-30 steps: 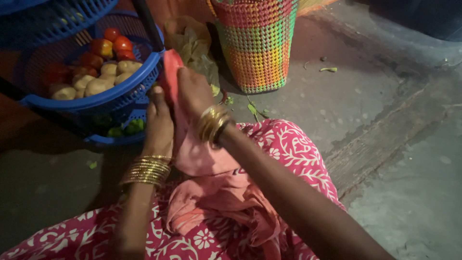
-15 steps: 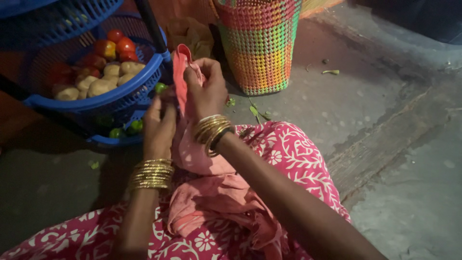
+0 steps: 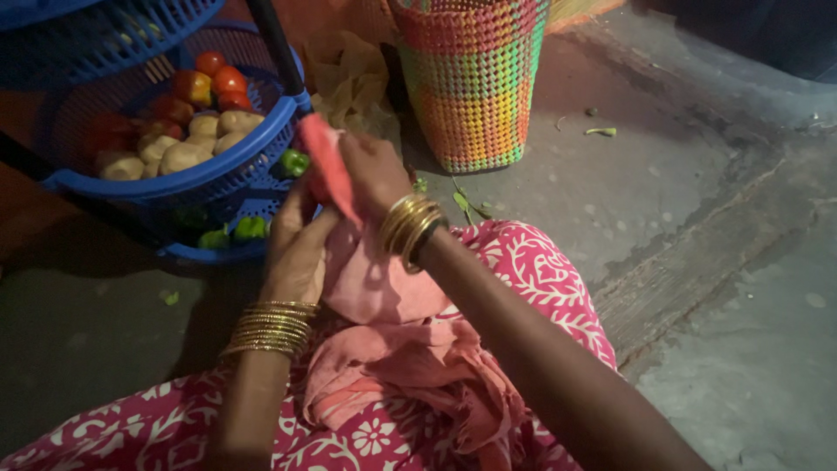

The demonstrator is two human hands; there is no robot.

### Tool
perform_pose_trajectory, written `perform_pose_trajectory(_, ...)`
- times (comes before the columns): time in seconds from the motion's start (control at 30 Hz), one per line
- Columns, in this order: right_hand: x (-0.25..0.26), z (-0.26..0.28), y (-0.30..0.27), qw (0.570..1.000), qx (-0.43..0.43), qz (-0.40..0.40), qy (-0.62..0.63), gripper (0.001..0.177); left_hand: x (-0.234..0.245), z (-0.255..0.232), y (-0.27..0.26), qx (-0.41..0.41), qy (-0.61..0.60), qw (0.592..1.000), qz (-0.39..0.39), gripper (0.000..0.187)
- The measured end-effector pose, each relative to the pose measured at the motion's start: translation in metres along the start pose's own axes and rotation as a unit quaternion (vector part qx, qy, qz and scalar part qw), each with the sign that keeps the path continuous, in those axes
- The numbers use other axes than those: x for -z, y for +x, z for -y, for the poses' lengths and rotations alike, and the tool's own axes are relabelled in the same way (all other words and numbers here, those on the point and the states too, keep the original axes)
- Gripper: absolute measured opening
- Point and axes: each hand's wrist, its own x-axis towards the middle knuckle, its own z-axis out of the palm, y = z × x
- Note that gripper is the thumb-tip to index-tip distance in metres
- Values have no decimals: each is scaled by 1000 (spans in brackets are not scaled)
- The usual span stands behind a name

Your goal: The person sits on the floor and wipes tomatoes and potatoes with a pink cloth. They pick each item from a blue basket, wipe it, and place it back into the basket.

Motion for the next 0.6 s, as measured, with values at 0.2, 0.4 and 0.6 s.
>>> perform_pose_trajectory(0.2,-1,-12,7,832,169,60,-526,42,-7,-5,18,29,32,998,-52,57)
perform_pose_trajectory(0.4,-23,31,-38,936,152,-121,-295,30,1,-1,32,-81,141,982,-99,40)
perform_pose_trajectory(0.6,6,45,14,990,-91,105,-10,42,-5,-21,15,-202,335,920,-27,64)
